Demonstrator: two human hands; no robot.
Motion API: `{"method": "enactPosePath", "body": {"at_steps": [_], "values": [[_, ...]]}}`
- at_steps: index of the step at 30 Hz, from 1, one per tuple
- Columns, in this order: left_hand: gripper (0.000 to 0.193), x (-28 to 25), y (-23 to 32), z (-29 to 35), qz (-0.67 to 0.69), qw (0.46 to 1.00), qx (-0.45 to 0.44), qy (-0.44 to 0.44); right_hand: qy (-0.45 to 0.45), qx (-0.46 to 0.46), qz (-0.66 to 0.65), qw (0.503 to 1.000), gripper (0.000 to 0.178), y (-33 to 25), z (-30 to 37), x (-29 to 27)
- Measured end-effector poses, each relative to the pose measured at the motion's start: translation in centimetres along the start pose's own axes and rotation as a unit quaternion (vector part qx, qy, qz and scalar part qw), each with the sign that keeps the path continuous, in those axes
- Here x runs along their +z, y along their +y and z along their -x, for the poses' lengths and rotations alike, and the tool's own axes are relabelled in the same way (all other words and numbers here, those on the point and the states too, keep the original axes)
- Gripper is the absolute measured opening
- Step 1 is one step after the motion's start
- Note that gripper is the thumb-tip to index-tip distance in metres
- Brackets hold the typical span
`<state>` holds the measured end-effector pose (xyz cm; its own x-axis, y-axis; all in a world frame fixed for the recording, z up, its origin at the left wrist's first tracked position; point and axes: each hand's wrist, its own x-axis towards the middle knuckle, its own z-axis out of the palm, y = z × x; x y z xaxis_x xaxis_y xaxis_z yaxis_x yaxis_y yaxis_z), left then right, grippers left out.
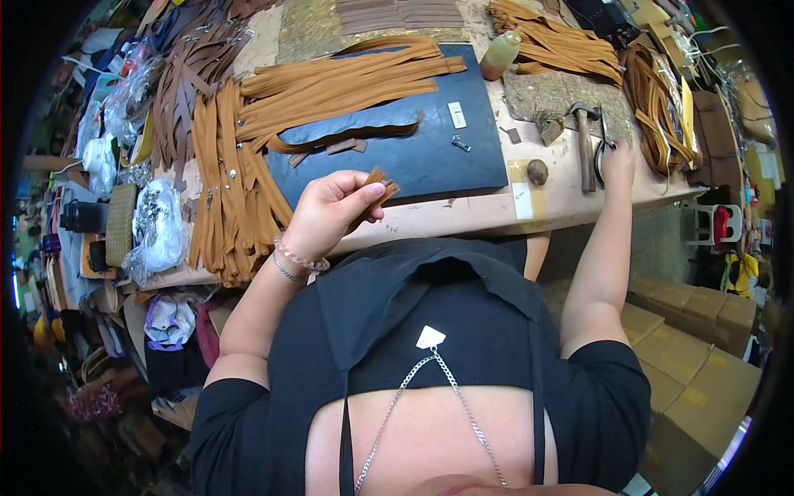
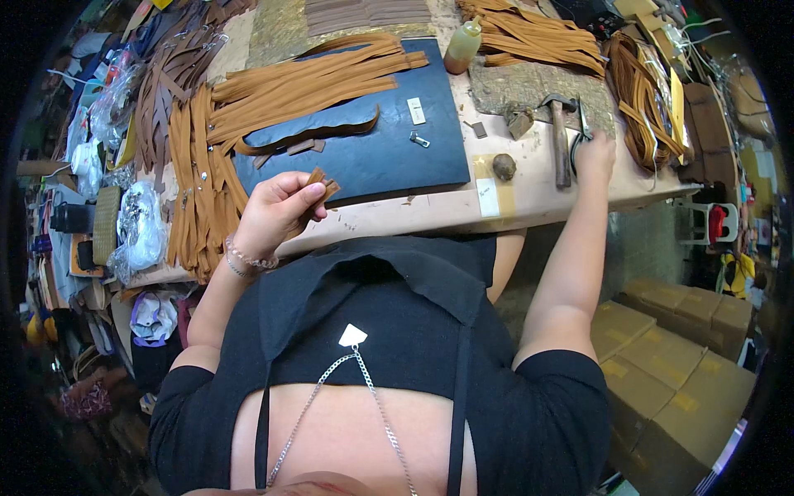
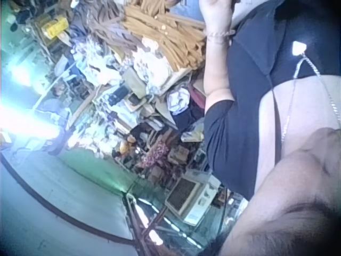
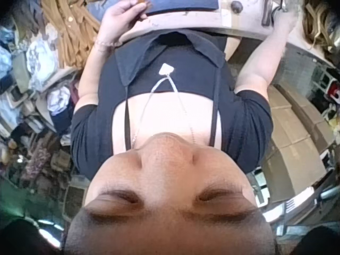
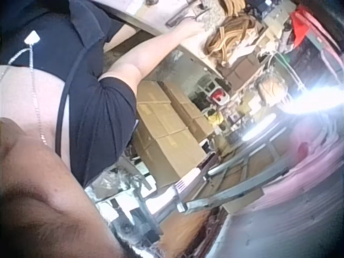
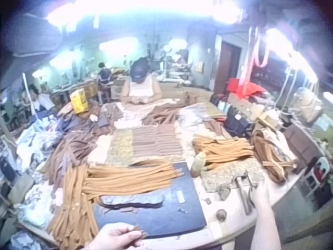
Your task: The person assembles leather components by hand, using scissors to trim pieces and applying adhesive from a bottle to join multiple leather strips together at a workshop table.
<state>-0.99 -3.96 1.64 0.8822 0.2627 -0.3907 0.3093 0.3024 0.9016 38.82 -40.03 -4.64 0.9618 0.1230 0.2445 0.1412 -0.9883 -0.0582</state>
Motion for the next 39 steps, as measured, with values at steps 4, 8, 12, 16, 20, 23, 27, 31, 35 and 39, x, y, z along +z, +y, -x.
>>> {"method": "enactPosePath", "body": {"at_steps": [4, 8, 12, 16, 20, 23, 27, 31, 35, 39], "values": [[0.018, -0.1, -0.4, 0.1, 0.007, 1.0, 0.012, 0.014, -0.108, 0.023, -0.024, 0.994, 0.038, 3.4, 1.2, 1.1], [0.018, -0.4, -0.7, -0.2, -0.016, 1.0, 0.012, 0.016, -0.073, -0.031, -0.036, 0.996, 0.045, 4.4, 1.5, 1.0], [0.017, 0.1, -0.3, -0.3, -0.039, 0.999, 0.023, 0.019, -0.122, -0.013, -0.048, 0.991, 0.05, 5.7, -0.3, 1.3], [0.017, 0.6, 0.6, -0.4, -0.017, 0.999, 0.029, 0.04, -0.186, 0.16, -0.374, 0.895, 0.037, 4.0, -0.4, 1.8], [0.014, 1.2, 0.9, 0.2, 0.012, 0.996, 0.056, 0.072, -0.271, 0.022, -0.693, 0.668, 0.032, -6.2, 8.0, -3.2], [0.013, 1.0, 1.0, -0.4, 0.036, 0.993, 0.062, 0.093, -0.551, -0.013, -0.657, 0.514, 0.048, -12.6, 14.7, -6.6], [0.013, 0.9, 1.4, -0.2, 0.052, 0.985, 0.099, 0.127, -0.602, -0.242, -0.478, 0.593, 0.046, -17.0, 18.9, -9.8], [0.012, 0.5, 0.9, 0.0, 0.071, 0.981, 0.115, 0.137, -0.606, -0.273, -0.449, 0.598, 0.052, -18.6, 19.6, -10.1], [0.013, 0.0, 0.6, 0.2, 0.086, 0.979, 0.119, 0.144, -0.602, -0.267, -0.439, 0.612, 0.049, -19.7, 19.4, -10.6], [0.013, -0.5, 0.7, 0.1, 0.062, 0.98, 0.086, 0.167, -0.594, -0.264, -0.424, 0.63, 0.039, -20.1, 19.5, -10.6]]}}
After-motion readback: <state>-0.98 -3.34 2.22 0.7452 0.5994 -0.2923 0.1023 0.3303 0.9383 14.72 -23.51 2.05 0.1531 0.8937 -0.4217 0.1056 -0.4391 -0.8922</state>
